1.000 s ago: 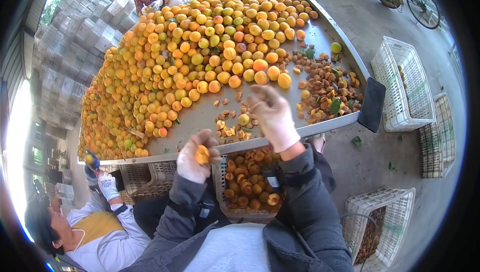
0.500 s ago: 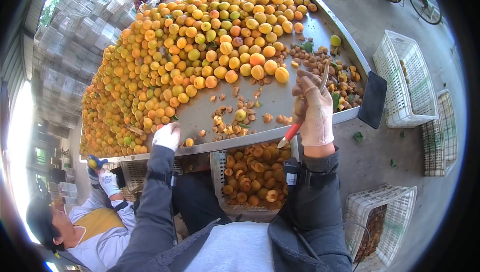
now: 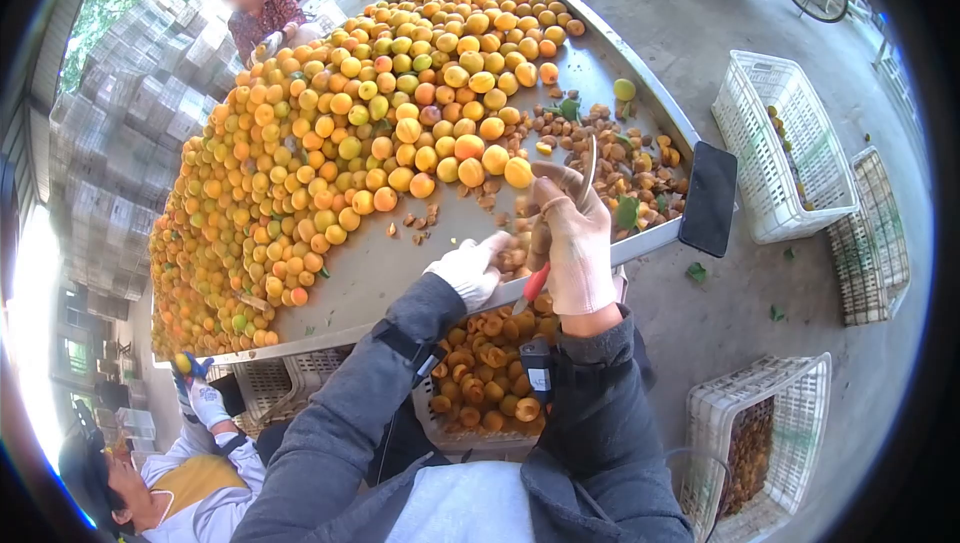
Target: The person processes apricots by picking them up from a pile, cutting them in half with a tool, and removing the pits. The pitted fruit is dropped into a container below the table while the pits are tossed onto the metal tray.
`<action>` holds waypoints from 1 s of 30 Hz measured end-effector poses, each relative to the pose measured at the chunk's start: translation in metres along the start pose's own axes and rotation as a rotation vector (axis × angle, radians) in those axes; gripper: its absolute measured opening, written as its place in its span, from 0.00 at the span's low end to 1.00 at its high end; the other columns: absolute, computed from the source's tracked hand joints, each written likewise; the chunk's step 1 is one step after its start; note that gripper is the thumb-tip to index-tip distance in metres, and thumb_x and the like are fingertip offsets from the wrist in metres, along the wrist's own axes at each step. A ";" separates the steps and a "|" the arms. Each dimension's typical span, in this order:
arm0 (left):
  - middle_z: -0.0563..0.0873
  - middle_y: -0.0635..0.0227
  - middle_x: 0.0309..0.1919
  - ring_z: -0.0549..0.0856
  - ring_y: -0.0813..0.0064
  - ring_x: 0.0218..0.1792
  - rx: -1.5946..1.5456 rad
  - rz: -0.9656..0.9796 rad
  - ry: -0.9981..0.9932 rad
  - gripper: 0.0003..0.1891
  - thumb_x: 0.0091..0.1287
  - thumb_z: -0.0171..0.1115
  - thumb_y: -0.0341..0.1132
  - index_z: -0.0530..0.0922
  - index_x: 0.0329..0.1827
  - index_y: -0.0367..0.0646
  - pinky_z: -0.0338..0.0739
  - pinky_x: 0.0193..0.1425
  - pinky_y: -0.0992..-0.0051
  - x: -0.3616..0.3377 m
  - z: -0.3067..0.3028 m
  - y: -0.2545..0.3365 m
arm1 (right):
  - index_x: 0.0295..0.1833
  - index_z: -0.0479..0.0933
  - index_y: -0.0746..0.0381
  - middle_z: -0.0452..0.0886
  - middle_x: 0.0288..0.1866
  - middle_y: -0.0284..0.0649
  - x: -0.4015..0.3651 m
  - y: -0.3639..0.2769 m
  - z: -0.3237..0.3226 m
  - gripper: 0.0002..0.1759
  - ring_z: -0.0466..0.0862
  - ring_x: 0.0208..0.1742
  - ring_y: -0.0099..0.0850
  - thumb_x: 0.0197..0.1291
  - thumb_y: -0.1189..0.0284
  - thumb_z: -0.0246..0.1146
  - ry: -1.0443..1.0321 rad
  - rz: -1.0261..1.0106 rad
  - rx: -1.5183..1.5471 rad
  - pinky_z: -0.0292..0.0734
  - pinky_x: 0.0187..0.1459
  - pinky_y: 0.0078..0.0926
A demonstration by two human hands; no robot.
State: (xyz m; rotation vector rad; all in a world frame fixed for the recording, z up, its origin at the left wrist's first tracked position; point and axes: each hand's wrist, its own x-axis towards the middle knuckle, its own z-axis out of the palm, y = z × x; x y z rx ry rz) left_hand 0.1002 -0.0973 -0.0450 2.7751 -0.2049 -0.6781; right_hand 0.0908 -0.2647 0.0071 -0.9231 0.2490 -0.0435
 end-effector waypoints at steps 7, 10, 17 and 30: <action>0.81 0.56 0.57 0.82 0.61 0.56 -0.332 -0.109 0.487 0.18 0.64 0.60 0.42 0.81 0.56 0.49 0.76 0.61 0.65 0.052 -0.049 -0.040 | 0.60 0.74 0.51 0.71 0.32 0.25 0.009 -0.014 -0.028 0.21 0.60 0.21 0.15 0.68 0.54 0.56 0.065 0.119 0.754 0.55 0.20 0.14; 0.79 0.55 0.58 0.79 0.59 0.59 -0.079 -0.090 0.467 0.24 0.64 0.61 0.42 0.75 0.63 0.47 0.73 0.64 0.65 0.087 -0.050 -0.030 | 0.67 0.65 0.58 0.68 0.25 0.28 -0.004 0.001 -0.018 0.25 0.60 0.16 0.17 0.66 0.65 0.59 -0.033 0.256 0.446 0.54 0.16 0.16; 0.79 0.59 0.50 0.80 0.58 0.55 0.265 -0.070 0.492 0.23 0.56 0.69 0.40 0.73 0.54 0.48 0.76 0.57 0.61 0.117 -0.029 -0.015 | 0.60 0.68 0.67 0.71 0.25 0.32 -0.008 -0.006 -0.006 0.21 0.63 0.12 0.16 0.61 0.78 0.57 -0.165 0.335 0.112 0.58 0.10 0.15; 0.81 0.52 0.52 0.84 0.54 0.48 -2.073 0.250 0.204 0.25 0.62 0.57 0.24 0.71 0.65 0.42 0.81 0.56 0.56 -0.025 -0.022 -0.051 | 0.46 0.76 0.67 0.79 0.27 0.39 -0.007 0.071 0.013 0.11 0.79 0.24 0.25 0.58 0.75 0.61 -0.338 0.129 -0.420 0.74 0.27 0.23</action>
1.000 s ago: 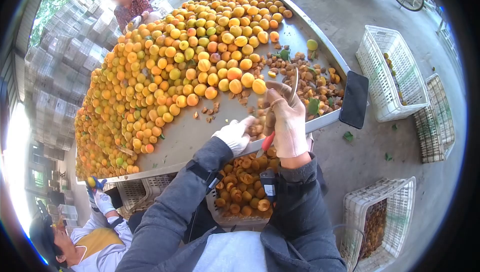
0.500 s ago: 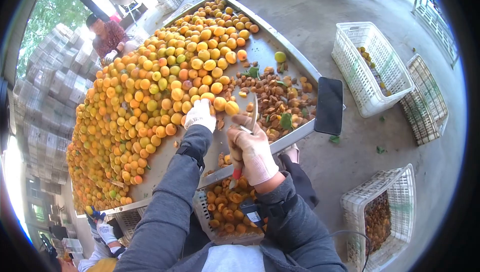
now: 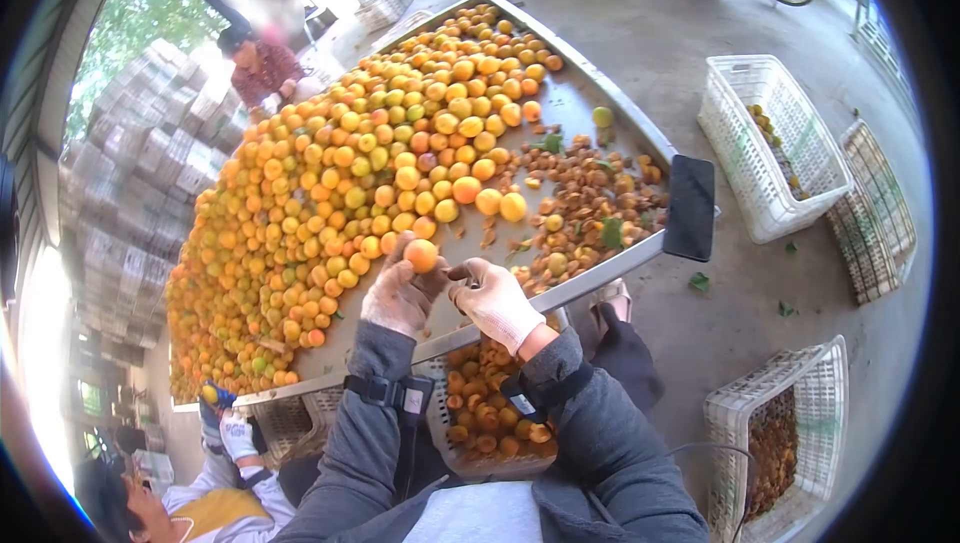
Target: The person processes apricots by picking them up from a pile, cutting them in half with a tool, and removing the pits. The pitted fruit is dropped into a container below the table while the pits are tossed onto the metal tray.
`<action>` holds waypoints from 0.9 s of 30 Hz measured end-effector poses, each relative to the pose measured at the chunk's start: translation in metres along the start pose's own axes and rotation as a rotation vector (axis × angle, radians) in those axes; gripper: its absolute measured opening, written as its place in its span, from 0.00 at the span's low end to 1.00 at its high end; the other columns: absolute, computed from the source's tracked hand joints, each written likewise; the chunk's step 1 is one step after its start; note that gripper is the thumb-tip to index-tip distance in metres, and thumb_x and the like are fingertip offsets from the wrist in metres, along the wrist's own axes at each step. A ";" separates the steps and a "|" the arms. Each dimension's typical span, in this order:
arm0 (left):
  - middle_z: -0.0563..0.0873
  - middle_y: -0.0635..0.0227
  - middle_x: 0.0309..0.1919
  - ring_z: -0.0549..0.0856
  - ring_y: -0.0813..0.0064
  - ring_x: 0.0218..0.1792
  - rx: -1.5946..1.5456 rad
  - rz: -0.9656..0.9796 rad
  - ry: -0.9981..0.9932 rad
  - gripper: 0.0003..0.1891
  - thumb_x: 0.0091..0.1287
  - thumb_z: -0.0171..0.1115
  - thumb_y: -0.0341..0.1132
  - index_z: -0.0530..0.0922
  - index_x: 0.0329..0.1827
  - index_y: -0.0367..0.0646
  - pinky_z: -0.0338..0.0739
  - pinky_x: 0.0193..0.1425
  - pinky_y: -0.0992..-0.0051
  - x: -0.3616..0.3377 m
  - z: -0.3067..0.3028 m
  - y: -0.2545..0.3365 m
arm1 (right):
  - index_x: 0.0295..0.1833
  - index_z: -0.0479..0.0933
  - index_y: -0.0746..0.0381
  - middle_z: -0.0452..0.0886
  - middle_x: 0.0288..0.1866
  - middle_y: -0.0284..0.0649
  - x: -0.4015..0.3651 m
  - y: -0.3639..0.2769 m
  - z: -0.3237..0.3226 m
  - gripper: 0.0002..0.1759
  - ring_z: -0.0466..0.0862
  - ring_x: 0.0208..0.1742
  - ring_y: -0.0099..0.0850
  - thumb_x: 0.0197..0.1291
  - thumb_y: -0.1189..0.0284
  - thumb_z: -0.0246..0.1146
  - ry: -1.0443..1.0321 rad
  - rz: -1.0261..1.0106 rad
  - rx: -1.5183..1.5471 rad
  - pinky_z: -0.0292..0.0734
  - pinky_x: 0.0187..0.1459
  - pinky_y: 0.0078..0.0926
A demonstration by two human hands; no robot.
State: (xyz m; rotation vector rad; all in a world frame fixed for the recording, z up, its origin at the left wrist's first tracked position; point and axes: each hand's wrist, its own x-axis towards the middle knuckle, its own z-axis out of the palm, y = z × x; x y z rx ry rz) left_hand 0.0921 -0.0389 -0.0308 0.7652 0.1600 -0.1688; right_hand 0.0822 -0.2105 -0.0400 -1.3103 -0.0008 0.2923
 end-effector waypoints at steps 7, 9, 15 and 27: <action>0.81 0.64 0.46 0.81 0.77 0.43 0.744 0.124 0.119 0.30 0.58 0.65 0.20 0.69 0.66 0.37 0.78 0.50 0.77 -0.052 0.006 0.024 | 0.45 0.79 0.67 0.84 0.35 0.51 -0.012 -0.003 0.018 0.13 0.85 0.39 0.42 0.56 0.72 0.63 -0.070 -0.166 -0.332 0.78 0.44 0.32; 0.81 0.64 0.49 0.82 0.77 0.44 0.783 0.186 0.049 0.31 0.58 0.63 0.18 0.68 0.67 0.38 0.78 0.51 0.76 -0.062 0.011 0.030 | 0.44 0.80 0.67 0.84 0.36 0.53 -0.013 -0.005 0.020 0.13 0.85 0.39 0.44 0.55 0.72 0.63 -0.161 -0.252 -0.451 0.78 0.45 0.32; 0.80 0.59 0.55 0.81 0.65 0.55 0.192 0.148 -0.132 0.31 0.65 0.68 0.41 0.67 0.68 0.41 0.76 0.63 0.61 -0.068 -0.010 0.030 | 0.48 0.83 0.67 0.85 0.33 0.32 -0.025 -0.018 0.032 0.12 0.78 0.35 0.15 0.62 0.74 0.62 -0.237 -0.025 -0.124 0.76 0.40 0.18; 0.81 0.59 0.49 0.82 0.62 0.50 0.026 0.111 0.034 0.32 0.64 0.68 0.49 0.69 0.66 0.43 0.78 0.56 0.63 -0.072 0.003 0.008 | 0.41 0.83 0.66 0.85 0.32 0.49 -0.027 0.013 0.053 0.10 0.87 0.37 0.38 0.54 0.75 0.64 -0.220 -0.220 -0.230 0.79 0.42 0.31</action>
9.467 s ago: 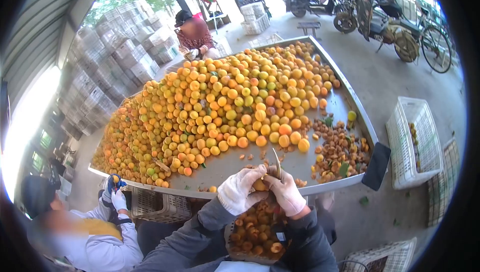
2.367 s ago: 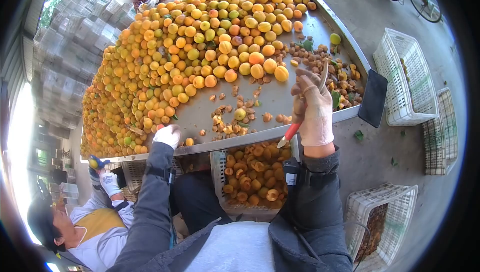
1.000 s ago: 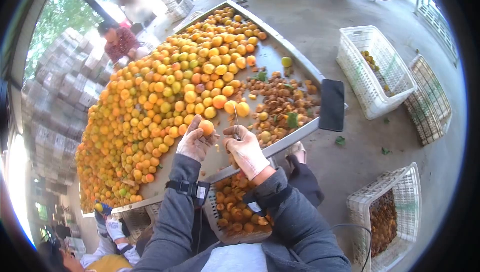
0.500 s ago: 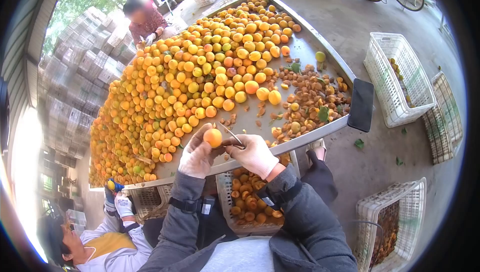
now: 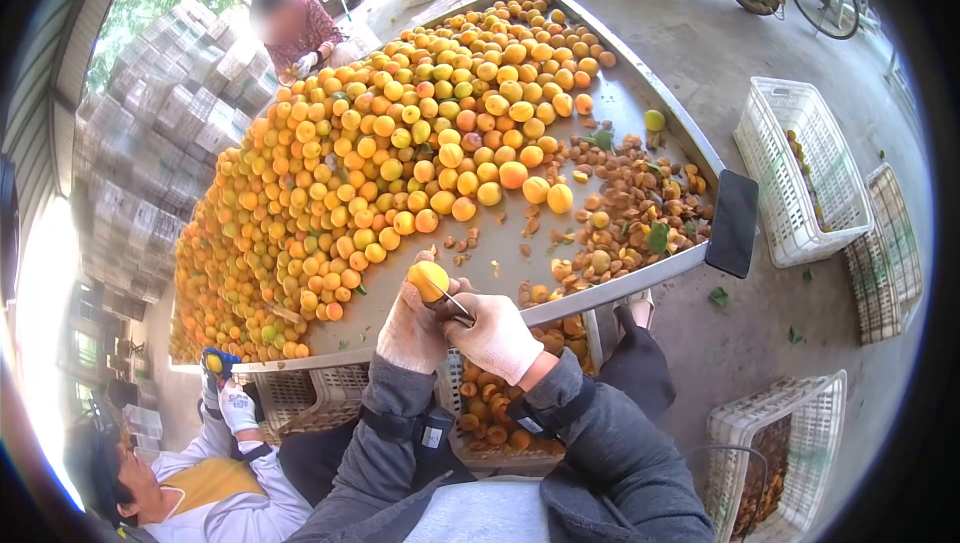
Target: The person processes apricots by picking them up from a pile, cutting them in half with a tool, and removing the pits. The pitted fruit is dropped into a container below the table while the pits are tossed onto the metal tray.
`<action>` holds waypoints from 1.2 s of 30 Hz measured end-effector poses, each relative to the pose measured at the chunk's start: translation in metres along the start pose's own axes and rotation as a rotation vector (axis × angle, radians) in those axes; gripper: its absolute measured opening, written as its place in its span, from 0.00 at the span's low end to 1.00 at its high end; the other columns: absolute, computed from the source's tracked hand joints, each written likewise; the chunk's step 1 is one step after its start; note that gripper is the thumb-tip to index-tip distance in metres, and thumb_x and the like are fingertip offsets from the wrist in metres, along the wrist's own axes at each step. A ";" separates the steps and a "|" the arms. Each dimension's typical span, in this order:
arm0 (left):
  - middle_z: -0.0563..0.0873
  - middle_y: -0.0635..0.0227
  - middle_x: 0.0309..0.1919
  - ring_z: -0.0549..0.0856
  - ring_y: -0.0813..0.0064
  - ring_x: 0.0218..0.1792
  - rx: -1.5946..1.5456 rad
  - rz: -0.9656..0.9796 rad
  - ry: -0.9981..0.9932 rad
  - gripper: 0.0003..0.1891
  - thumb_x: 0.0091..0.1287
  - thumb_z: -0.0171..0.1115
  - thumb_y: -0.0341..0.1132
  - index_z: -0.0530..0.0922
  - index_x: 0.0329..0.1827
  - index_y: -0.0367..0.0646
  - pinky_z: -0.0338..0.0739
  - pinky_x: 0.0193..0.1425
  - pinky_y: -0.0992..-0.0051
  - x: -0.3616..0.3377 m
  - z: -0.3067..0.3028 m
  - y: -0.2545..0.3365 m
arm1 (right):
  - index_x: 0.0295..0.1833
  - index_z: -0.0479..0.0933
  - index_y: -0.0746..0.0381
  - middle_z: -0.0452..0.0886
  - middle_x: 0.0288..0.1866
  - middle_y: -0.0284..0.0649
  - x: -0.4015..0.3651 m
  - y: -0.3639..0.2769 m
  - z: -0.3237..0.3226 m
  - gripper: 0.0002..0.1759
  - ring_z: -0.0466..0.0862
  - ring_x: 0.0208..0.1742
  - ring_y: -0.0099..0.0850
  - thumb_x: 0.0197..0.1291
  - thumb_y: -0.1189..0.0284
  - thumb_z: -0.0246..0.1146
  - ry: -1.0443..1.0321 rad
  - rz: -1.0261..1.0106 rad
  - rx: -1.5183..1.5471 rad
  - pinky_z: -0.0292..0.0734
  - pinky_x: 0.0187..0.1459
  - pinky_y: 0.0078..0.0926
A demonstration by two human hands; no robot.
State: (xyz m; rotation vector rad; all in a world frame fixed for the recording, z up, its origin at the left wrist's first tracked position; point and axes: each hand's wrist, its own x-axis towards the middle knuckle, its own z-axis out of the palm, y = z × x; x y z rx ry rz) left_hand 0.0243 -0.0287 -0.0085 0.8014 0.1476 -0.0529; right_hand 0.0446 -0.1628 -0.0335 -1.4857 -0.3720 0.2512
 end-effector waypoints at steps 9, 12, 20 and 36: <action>0.81 0.57 0.50 0.83 0.62 0.48 0.080 0.061 0.020 0.28 0.69 0.63 0.47 0.70 0.64 0.39 0.78 0.56 0.62 -0.004 -0.004 -0.007 | 0.40 0.83 0.63 0.83 0.31 0.52 0.001 0.003 0.003 0.10 0.84 0.34 0.49 0.53 0.73 0.63 -0.006 -0.004 -0.114 0.79 0.38 0.35; 0.83 0.58 0.48 0.82 0.64 0.49 0.119 0.069 0.016 0.28 0.67 0.64 0.50 0.71 0.63 0.41 0.76 0.58 0.64 -0.006 -0.003 -0.006 | 0.40 0.83 0.63 0.83 0.30 0.52 0.001 0.003 0.004 0.09 0.84 0.35 0.50 0.53 0.74 0.62 -0.007 -0.005 -0.094 0.79 0.38 0.36; 0.83 0.66 0.48 0.81 0.78 0.48 0.464 0.271 0.105 0.25 0.68 0.65 0.37 0.72 0.64 0.34 0.76 0.55 0.77 -0.014 0.012 -0.011 | 0.43 0.83 0.61 0.82 0.32 0.54 0.004 -0.014 -0.004 0.10 0.83 0.38 0.52 0.56 0.73 0.61 -0.023 0.082 -0.354 0.79 0.40 0.39; 0.84 0.61 0.45 0.84 0.76 0.44 0.822 0.172 -0.091 0.32 0.59 0.73 0.26 0.69 0.66 0.31 0.81 0.50 0.78 0.006 0.005 0.024 | 0.35 0.82 0.68 0.81 0.26 0.34 0.001 -0.012 -0.012 0.07 0.77 0.32 0.21 0.54 0.76 0.60 -0.244 0.253 0.153 0.74 0.35 0.23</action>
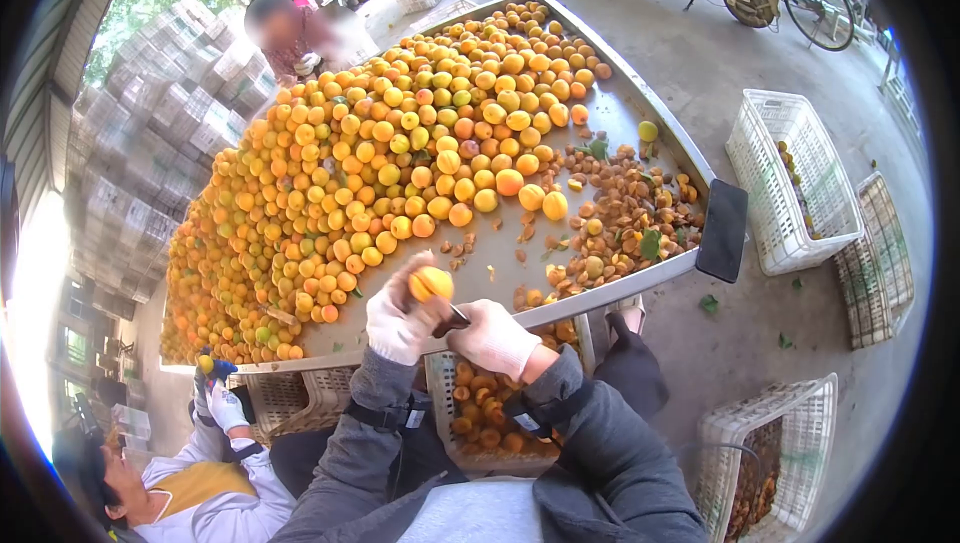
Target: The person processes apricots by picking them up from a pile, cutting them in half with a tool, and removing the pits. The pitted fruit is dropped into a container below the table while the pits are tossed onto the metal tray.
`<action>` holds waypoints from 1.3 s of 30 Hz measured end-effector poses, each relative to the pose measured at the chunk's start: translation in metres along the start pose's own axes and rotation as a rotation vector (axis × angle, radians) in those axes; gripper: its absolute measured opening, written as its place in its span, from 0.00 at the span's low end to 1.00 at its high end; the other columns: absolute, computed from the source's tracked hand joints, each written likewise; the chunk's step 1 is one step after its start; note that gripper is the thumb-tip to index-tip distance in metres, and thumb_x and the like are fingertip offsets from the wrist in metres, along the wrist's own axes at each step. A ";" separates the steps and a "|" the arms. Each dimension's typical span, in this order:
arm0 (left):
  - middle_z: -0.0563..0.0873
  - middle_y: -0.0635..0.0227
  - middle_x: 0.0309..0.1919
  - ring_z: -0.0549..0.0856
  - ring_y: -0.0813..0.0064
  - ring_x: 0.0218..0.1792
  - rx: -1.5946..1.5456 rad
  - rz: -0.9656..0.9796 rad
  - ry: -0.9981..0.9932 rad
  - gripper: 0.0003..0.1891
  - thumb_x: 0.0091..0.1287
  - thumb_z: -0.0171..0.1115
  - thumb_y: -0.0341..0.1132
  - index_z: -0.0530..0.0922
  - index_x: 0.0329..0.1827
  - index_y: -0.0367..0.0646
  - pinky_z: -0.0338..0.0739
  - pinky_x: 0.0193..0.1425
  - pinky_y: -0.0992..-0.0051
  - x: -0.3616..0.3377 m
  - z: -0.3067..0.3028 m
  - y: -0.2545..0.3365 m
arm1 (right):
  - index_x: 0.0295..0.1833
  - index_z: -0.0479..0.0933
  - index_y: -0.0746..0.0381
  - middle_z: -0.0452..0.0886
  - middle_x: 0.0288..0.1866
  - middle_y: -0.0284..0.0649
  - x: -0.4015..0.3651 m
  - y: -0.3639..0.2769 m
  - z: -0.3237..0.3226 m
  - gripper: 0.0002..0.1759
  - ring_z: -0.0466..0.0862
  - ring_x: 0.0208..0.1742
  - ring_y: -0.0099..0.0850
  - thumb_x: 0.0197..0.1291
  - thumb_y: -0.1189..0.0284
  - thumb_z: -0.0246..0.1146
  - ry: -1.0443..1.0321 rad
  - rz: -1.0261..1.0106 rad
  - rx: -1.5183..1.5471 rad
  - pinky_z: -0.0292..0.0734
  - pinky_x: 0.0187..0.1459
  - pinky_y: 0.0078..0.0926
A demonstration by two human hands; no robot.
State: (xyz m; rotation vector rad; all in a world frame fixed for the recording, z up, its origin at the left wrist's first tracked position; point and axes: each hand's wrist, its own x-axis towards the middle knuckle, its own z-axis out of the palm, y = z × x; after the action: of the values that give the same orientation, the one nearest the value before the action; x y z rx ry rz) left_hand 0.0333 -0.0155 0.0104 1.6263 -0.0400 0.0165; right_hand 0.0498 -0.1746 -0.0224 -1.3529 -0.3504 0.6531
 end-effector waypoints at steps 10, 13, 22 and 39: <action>0.82 0.62 0.48 0.83 0.75 0.46 0.249 0.067 0.130 0.29 0.59 0.70 0.24 0.70 0.64 0.31 0.79 0.53 0.76 -0.015 0.007 -0.008 | 0.52 0.76 0.65 0.80 0.42 0.35 -0.006 -0.024 -0.005 0.19 0.78 0.42 0.20 0.57 0.72 0.71 0.267 -0.207 0.122 0.74 0.44 0.20; 0.83 0.59 0.51 0.83 0.73 0.49 0.409 0.216 0.088 0.28 0.60 0.70 0.26 0.71 0.64 0.32 0.79 0.56 0.74 -0.017 0.012 -0.006 | 0.52 0.77 0.66 0.82 0.41 0.35 0.003 -0.013 -0.009 0.18 0.79 0.44 0.22 0.58 0.72 0.71 0.200 -0.207 0.137 0.76 0.47 0.22; 0.82 0.49 0.48 0.86 0.53 0.45 0.681 0.511 -0.015 0.29 0.58 0.68 0.26 0.71 0.64 0.35 0.81 0.50 0.67 -0.021 0.013 0.027 | 0.54 0.74 0.68 0.81 0.41 0.35 -0.013 -0.049 -0.015 0.20 0.80 0.40 0.20 0.60 0.72 0.69 0.065 0.005 0.282 0.78 0.41 0.17; 0.81 0.56 0.36 0.82 0.70 0.29 0.696 0.587 0.150 0.17 0.70 0.51 0.28 0.73 0.61 0.34 0.79 0.36 0.73 -0.011 0.023 0.028 | 0.51 0.73 0.65 0.77 0.27 0.32 -0.009 -0.040 0.002 0.12 0.73 0.17 0.17 0.67 0.69 0.60 0.172 -0.080 0.364 0.65 0.15 0.14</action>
State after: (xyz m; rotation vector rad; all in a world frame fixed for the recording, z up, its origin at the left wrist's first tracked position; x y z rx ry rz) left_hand 0.0210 -0.0401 0.0362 2.2456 -0.4349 0.6666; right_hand 0.0505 -0.1815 0.0181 -1.0319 -0.1370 0.5006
